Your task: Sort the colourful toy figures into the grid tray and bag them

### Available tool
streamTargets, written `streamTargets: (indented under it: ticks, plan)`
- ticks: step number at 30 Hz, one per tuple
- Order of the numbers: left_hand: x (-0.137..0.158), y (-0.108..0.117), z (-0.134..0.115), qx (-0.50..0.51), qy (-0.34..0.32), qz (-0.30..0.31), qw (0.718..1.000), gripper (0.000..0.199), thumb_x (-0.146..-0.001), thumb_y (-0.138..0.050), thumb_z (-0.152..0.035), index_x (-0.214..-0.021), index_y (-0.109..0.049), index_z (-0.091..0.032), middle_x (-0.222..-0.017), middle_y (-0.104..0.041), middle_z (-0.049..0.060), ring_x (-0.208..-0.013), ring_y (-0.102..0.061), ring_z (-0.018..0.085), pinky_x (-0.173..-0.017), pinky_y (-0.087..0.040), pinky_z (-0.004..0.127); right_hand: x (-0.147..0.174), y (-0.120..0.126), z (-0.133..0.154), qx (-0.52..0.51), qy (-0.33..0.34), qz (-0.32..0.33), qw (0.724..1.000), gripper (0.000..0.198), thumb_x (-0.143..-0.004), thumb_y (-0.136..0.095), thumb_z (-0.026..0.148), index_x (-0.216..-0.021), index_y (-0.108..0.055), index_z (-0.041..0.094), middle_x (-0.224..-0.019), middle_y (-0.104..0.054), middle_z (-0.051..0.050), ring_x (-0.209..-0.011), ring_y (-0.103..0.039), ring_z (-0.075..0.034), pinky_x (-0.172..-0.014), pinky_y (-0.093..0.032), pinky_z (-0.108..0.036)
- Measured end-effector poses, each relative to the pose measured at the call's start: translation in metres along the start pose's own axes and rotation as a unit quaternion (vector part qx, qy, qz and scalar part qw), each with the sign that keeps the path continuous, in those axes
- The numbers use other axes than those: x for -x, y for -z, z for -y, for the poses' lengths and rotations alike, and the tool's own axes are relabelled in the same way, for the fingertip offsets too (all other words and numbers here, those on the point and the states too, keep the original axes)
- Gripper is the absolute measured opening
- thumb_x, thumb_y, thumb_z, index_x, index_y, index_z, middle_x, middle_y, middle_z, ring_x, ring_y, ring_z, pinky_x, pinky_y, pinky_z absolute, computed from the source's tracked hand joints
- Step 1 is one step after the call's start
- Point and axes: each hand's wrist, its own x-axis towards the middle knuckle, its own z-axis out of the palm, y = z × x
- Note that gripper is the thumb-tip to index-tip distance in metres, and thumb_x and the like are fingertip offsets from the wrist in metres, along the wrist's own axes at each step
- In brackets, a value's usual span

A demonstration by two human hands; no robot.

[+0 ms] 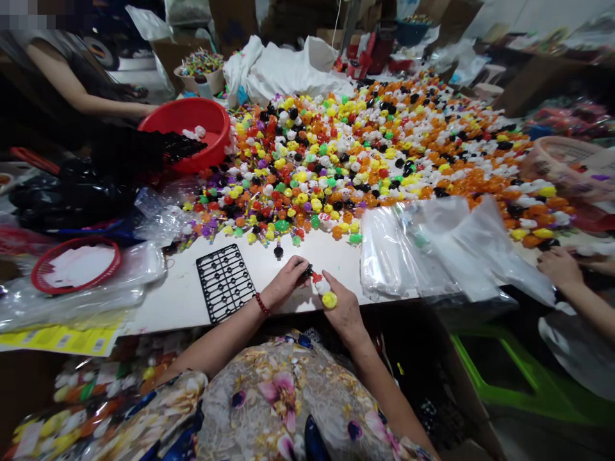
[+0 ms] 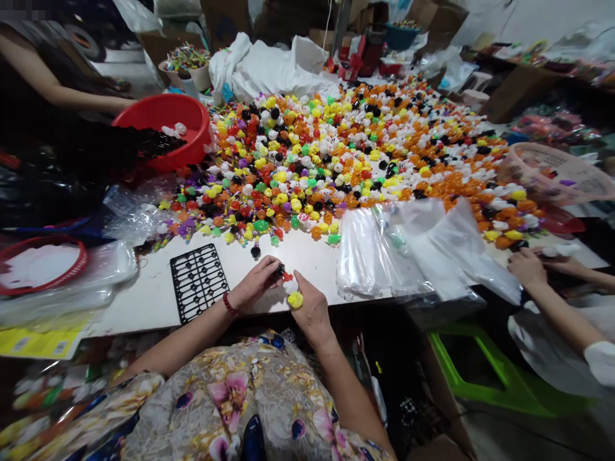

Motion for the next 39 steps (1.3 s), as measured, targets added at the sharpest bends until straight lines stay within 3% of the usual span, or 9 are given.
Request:
streamTargets:
  ticks: [5, 11, 15, 21, 27, 29, 34, 36, 39]
  plan:
    - [0.005, -0.003, 0.002, -0.033, -0.003, 0.004, 0.999, 0.047, -0.076, -0.067, -0.062, -0.083, -0.047, -0.020, -0.064, -0.052, -0.007, -0.057, -0.049, 0.009, -0.058, -0.038, 0.023, 0.003, 0.000, 0.001, -0.006, 0.022, 0.008, 1.000, 0.045, -0.080, -0.053, 0.022, -0.123, -0.067, 0.018, -0.115, -0.074, -0.010, -0.104, -0.070, -0.024, -0.089, -0.057, -0.033]
    - [0.006, 0.000, 0.008, -0.136, -0.027, -0.002, 0.990, 0.043, -0.085, -0.052, -0.065, -0.079, -0.045, -0.022, -0.053, -0.046, -0.009, -0.047, -0.041, 0.009, -0.051, -0.032, 0.024, 0.001, 0.002, 0.010, -0.032, 0.006, 0.028, 0.999, 0.032, -0.081, -0.051, 0.022, -0.105, -0.072, 0.020, -0.093, -0.074, -0.008, -0.083, -0.068, -0.021, -0.075, -0.055, -0.029]
    - [0.005, 0.004, 0.005, -0.209, -0.029, 0.002, 0.977, 0.039, -0.087, -0.052, -0.059, -0.076, -0.045, -0.023, -0.051, -0.047, -0.008, -0.047, -0.040, 0.010, -0.050, -0.030, 0.024, 0.000, 0.002, 0.009, -0.074, -0.008, 0.031, 0.997, 0.025, -0.082, -0.051, 0.026, -0.093, -0.072, 0.021, -0.086, -0.073, -0.006, -0.077, -0.066, -0.020, -0.071, -0.053, -0.029]
    - [0.013, -0.002, 0.004, -0.208, 0.039, 0.027, 0.977, 0.034, -0.092, -0.046, -0.054, -0.076, -0.040, -0.024, -0.054, -0.041, -0.008, -0.047, -0.037, 0.011, -0.048, -0.028, 0.025, 0.000, 0.000, 0.005, -0.089, -0.042, 0.046, 0.994, 0.022, -0.083, -0.053, 0.037, -0.074, -0.066, 0.021, -0.067, -0.067, -0.003, -0.060, -0.058, -0.017, -0.059, -0.048, -0.027]
    - [0.021, -0.014, 0.015, -0.265, -0.038, -0.070, 0.961, 0.021, -0.092, -0.052, -0.039, -0.080, -0.043, -0.025, -0.065, -0.048, -0.005, -0.061, -0.048, 0.015, -0.062, -0.034, 0.029, 0.009, -0.019, 0.007, -0.062, -0.056, 0.022, 0.996, 0.021, -0.080, -0.050, 0.030, -0.078, -0.068, 0.020, -0.074, -0.070, -0.007, -0.066, -0.062, -0.020, -0.061, -0.048, -0.029]
    - [0.017, -0.016, 0.017, -0.262, -0.031, -0.081, 0.961, 0.020, -0.091, -0.052, -0.040, -0.081, -0.044, -0.025, -0.066, -0.050, -0.004, -0.063, -0.049, 0.016, -0.063, -0.036, 0.029, 0.005, -0.021, 0.004, -0.062, -0.058, 0.020, 0.996, 0.021, -0.080, -0.050, 0.029, -0.082, -0.069, 0.020, -0.077, -0.071, -0.007, -0.069, -0.063, -0.021, -0.063, -0.050, -0.029]
    - [0.002, -0.007, 0.015, -0.265, -0.009, -0.112, 0.958, 0.020, -0.094, -0.045, -0.042, -0.085, -0.046, -0.025, -0.063, -0.050, -0.003, -0.061, -0.051, 0.017, -0.064, -0.040, 0.030, -0.026, 0.000, -0.032, -0.006, -0.068, -0.012, 0.998, 0.032, -0.077, -0.053, 0.025, -0.103, -0.071, 0.022, -0.087, -0.073, -0.006, -0.081, -0.066, -0.024, -0.074, -0.055, -0.034]
    - [-0.005, 0.005, 0.009, -0.303, -0.058, -0.168, 0.936, 0.014, -0.090, -0.053, -0.037, -0.091, -0.049, -0.024, -0.073, -0.054, 0.000, -0.070, -0.055, 0.019, -0.072, -0.043, 0.032, -0.038, 0.010, -0.050, 0.055, -0.046, -0.056, 0.996, 0.041, -0.074, -0.055, 0.020, -0.113, -0.069, 0.021, -0.101, -0.072, -0.010, -0.095, -0.065, -0.029, -0.085, -0.054, -0.040]
    - [-0.016, 0.030, -0.003, -0.382, -0.139, -0.252, 0.878, 0.022, -0.081, -0.064, -0.026, -0.098, -0.051, -0.022, -0.099, -0.056, 0.008, -0.094, -0.057, 0.025, -0.088, -0.045, 0.037, -0.046, 0.010, -0.065, 0.106, 0.027, -0.112, 0.988, 0.052, -0.071, -0.054, 0.014, -0.122, -0.065, 0.017, -0.121, -0.067, -0.015, -0.113, -0.060, -0.032, -0.101, -0.048, -0.050]
